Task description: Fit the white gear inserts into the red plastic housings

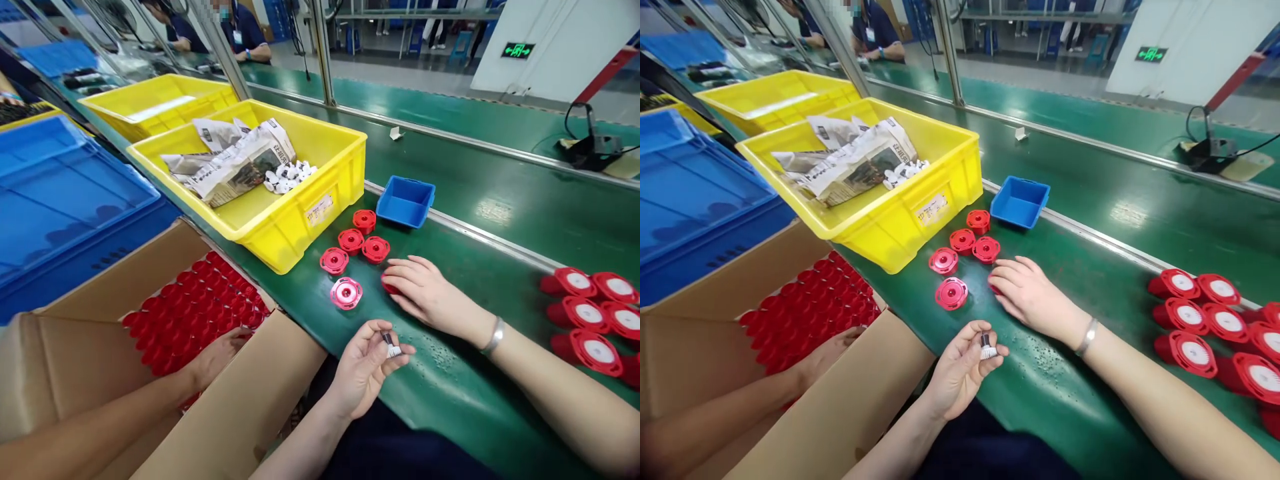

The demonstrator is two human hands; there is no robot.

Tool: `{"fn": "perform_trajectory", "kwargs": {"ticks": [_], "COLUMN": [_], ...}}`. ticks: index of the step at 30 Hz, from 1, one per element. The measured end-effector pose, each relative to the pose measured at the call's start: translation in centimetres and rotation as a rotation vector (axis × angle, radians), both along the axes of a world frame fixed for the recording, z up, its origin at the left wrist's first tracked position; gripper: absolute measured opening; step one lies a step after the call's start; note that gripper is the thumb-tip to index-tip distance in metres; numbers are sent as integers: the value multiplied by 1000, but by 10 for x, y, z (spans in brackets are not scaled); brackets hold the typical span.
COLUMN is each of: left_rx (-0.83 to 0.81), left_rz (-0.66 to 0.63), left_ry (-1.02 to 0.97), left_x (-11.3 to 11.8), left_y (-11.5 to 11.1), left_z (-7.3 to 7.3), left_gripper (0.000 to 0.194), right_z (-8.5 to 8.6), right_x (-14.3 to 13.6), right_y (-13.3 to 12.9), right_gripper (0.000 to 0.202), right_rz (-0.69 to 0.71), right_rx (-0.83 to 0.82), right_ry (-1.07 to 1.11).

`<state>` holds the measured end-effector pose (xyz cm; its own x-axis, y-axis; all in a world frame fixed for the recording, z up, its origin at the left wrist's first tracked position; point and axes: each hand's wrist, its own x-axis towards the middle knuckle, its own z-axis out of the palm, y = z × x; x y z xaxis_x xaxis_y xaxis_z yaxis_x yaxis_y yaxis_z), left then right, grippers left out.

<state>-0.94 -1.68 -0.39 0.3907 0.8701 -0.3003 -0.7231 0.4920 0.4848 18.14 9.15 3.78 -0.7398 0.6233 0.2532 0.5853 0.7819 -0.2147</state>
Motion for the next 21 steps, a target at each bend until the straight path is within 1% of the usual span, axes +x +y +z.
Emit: {"fn": "perform_trajectory", "kwargs": {"ticks": [2, 4, 5, 6, 7, 8, 10, 11, 13, 15, 18, 21], "left_rx": [10, 15, 16, 15, 13, 10, 2, -4, -13, -7, 43, 114], "left_rz": [-9, -34, -49, -61, -68, -69, -38, -14, 37, 68, 70, 40], "left_ry": [-9, -11, -9, -3, 5, 13, 28, 32, 41, 57, 110, 200], "left_x": [0, 1, 2, 3, 4, 6, 8, 9, 10, 11, 12, 13], "left_y": [2, 4, 5, 6, 7, 7, 7, 7, 5, 4, -1, -7], "left_z": [-1, -1, -1, 0, 0, 1, 0, 0, -2, -4, -5, -2], "left_gripper": [29, 27, 27, 27, 29, 32, 36, 37, 39, 42, 43, 41], "right_z": [4, 12, 17, 22, 27, 31, 33, 32, 24, 14, 6, 5], "right_x": [31, 57, 64, 66, 64, 58, 37, 25, 4, -9, -13, -7], "right_y": [-12, -28, -36, -46, -55, -64, -78, -83, -88, -87, -81, -78], "right_gripper": [30, 27, 27, 28, 31, 34, 37, 36, 35, 35, 32, 28], "right_rz": [-127, -295, -355, -381, -368, -319, -162, -86, 20, 71, 130, 159], "right_rx": [55, 121, 134, 119, 74, 4, -146, -181, -142, -50, 9, 4], "right_ry": [-57, -85, -70, -35, 15, 68, 119, 103, 26, -24, 1, 80]}}
